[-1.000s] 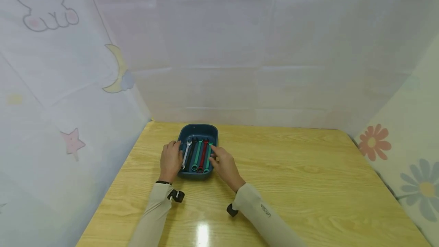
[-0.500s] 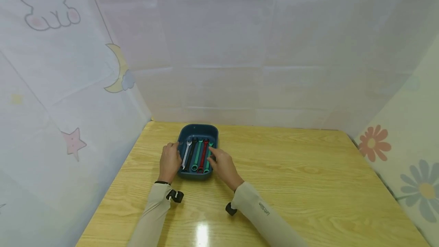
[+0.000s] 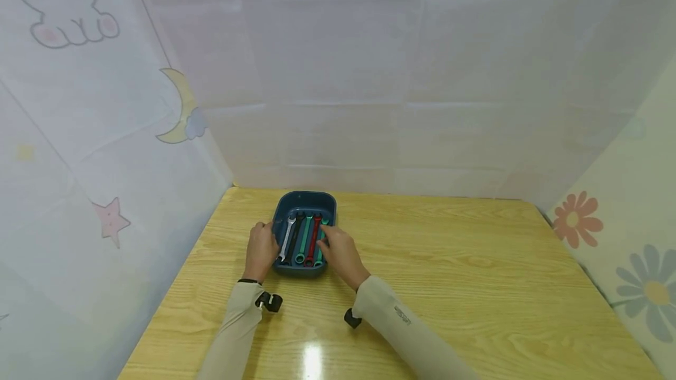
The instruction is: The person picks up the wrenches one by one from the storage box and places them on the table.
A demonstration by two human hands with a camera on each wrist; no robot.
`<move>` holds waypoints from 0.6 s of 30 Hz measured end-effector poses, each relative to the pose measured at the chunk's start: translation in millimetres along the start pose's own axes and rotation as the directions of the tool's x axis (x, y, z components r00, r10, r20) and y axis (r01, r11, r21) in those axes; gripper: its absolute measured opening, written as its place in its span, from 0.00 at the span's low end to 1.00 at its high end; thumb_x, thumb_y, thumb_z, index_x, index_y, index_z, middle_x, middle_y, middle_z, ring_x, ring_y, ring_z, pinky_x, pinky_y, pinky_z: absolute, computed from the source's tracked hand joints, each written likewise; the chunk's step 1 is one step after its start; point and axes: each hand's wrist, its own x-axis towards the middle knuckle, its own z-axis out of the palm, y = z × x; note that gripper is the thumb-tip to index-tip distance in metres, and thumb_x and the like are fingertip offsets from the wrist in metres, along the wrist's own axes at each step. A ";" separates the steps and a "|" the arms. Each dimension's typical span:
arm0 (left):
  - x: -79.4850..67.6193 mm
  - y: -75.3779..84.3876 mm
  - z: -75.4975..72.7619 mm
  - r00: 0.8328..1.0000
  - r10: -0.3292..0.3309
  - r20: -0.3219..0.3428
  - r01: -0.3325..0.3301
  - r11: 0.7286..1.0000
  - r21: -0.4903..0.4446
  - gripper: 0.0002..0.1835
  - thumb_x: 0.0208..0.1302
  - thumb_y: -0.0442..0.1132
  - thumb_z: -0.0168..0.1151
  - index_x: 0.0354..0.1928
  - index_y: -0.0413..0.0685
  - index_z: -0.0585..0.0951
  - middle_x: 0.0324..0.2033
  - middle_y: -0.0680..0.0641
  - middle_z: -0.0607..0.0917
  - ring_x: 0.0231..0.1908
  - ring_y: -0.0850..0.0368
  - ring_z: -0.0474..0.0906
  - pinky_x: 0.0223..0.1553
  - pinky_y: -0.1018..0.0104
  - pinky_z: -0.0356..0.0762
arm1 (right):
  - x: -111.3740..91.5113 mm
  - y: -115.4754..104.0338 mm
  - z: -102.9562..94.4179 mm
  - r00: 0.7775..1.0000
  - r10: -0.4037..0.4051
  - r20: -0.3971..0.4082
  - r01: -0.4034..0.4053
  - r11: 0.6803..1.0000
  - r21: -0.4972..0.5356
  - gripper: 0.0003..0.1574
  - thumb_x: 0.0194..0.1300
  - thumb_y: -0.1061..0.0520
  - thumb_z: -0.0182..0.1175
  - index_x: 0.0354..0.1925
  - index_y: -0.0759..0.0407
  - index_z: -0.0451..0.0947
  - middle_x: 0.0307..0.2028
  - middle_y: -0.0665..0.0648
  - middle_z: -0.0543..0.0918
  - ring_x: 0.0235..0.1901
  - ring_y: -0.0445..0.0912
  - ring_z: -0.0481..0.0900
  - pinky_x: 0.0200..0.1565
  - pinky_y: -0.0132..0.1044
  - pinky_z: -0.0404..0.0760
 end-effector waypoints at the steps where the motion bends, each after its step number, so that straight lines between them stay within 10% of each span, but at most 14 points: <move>1: 0.5 -0.2 0.0 1.000 0.000 0.002 0.000 1.000 -0.005 0.17 0.60 0.20 0.59 0.52 0.20 0.79 0.35 0.29 0.79 0.38 0.34 0.78 0.42 0.44 0.78 | 1.1 -0.2 0.4 1.000 0.005 0.000 -0.005 1.000 -0.005 0.25 0.67 0.61 0.66 0.60 0.68 0.77 0.43 0.60 0.85 0.39 0.48 0.83 0.40 0.38 0.83; 18: 4.9 -1.6 -1.6 0.999 -0.012 0.033 0.012 1.000 -0.025 0.16 0.57 0.18 0.54 0.47 0.21 0.81 0.32 0.31 0.79 0.36 0.37 0.79 0.39 0.46 0.79 | 13.2 -5.8 5.6 0.998 0.038 0.040 -0.035 0.996 -0.078 0.18 0.67 0.65 0.64 0.54 0.70 0.80 0.47 0.66 0.85 0.46 0.56 0.84 0.46 0.46 0.83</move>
